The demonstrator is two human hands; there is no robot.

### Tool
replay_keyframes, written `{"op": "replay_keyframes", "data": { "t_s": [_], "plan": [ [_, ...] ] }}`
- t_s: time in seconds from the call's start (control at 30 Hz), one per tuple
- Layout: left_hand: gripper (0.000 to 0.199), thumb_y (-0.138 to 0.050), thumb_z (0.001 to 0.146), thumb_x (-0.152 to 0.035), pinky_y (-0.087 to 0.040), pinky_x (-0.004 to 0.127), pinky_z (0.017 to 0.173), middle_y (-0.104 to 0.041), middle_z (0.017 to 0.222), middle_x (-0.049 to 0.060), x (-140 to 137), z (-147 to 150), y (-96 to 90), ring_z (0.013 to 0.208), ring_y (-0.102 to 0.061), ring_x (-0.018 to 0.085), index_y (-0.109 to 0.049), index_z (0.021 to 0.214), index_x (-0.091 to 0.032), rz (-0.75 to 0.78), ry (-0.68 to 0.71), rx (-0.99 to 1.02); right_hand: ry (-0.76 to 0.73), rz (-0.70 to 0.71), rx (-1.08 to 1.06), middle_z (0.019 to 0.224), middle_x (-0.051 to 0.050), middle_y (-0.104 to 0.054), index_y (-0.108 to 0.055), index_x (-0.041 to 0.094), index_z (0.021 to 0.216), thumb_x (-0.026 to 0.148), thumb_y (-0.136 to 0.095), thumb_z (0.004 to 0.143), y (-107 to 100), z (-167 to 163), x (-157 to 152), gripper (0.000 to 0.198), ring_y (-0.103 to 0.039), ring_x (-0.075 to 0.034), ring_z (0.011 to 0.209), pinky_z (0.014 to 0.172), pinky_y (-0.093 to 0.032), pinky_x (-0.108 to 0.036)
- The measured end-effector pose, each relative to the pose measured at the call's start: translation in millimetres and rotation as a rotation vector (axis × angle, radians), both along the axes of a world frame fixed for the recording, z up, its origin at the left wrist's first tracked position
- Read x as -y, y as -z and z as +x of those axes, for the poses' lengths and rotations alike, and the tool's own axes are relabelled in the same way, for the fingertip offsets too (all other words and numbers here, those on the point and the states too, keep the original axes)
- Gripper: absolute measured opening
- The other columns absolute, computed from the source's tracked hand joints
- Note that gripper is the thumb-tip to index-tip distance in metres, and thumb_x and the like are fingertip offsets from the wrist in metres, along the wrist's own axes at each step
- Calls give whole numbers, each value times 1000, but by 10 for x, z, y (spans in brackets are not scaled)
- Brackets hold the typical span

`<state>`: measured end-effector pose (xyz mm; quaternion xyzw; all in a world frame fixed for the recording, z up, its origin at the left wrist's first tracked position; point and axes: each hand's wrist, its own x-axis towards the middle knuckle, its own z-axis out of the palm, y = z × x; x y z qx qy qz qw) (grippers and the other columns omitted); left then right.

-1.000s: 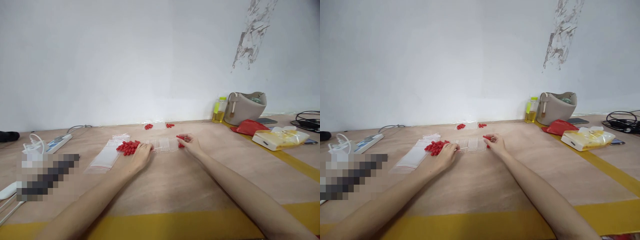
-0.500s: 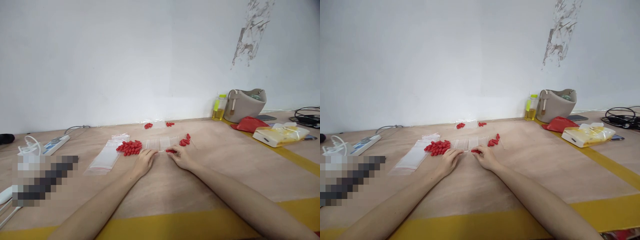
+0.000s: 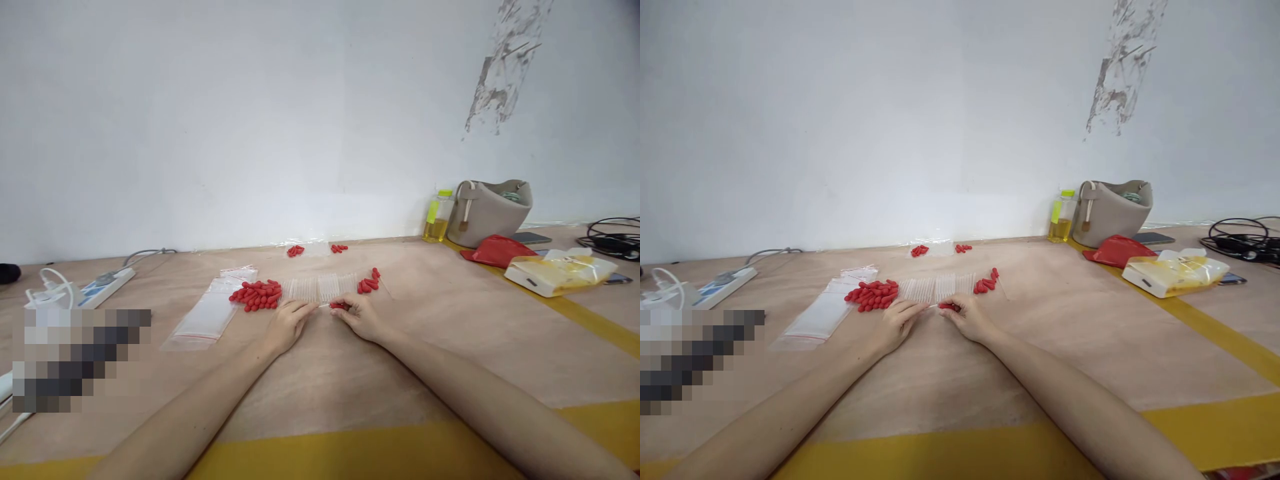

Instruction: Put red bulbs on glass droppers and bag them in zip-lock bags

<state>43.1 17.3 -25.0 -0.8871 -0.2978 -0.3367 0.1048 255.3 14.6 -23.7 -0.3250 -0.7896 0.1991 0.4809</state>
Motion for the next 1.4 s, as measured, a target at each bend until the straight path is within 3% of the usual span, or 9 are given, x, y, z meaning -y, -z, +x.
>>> {"op": "replay_keyframes", "data": {
  "t_s": [0.37, 0.73, 1.4],
  "plan": [
    [40, -33, 82, -4, -46, 29, 72, -62, 91, 7, -6, -16, 18, 81, -56, 16, -50, 116, -17, 61, 52, -50, -39, 117, -9, 77, -5, -65, -63, 16, 82, 20, -53, 78, -11, 14, 26, 11, -58, -13, 70, 64, -45, -24],
    [33, -32, 86, -7, -45, 31, 66, -60, 84, 8, 37, -35, 12, 73, -53, 17, -49, 113, -14, 201, 16, -178, -58, 164, 43, 74, -4, -64, -62, 17, 78, 19, -52, 78, -13, 38, 58, 10, -58, -13, 67, 63, -45, -24],
    [29, -34, 84, -6, -47, 31, 66, -61, 81, 9, 120, 55, -56, 72, -56, 17, -51, 107, -11, 246, 38, -205, -45, 132, 211, 70, -3, -60, -57, 17, 76, 23, -50, 78, -34, 2, 74, 10, -54, -14, 65, 61, -41, -25]
  ]
}}
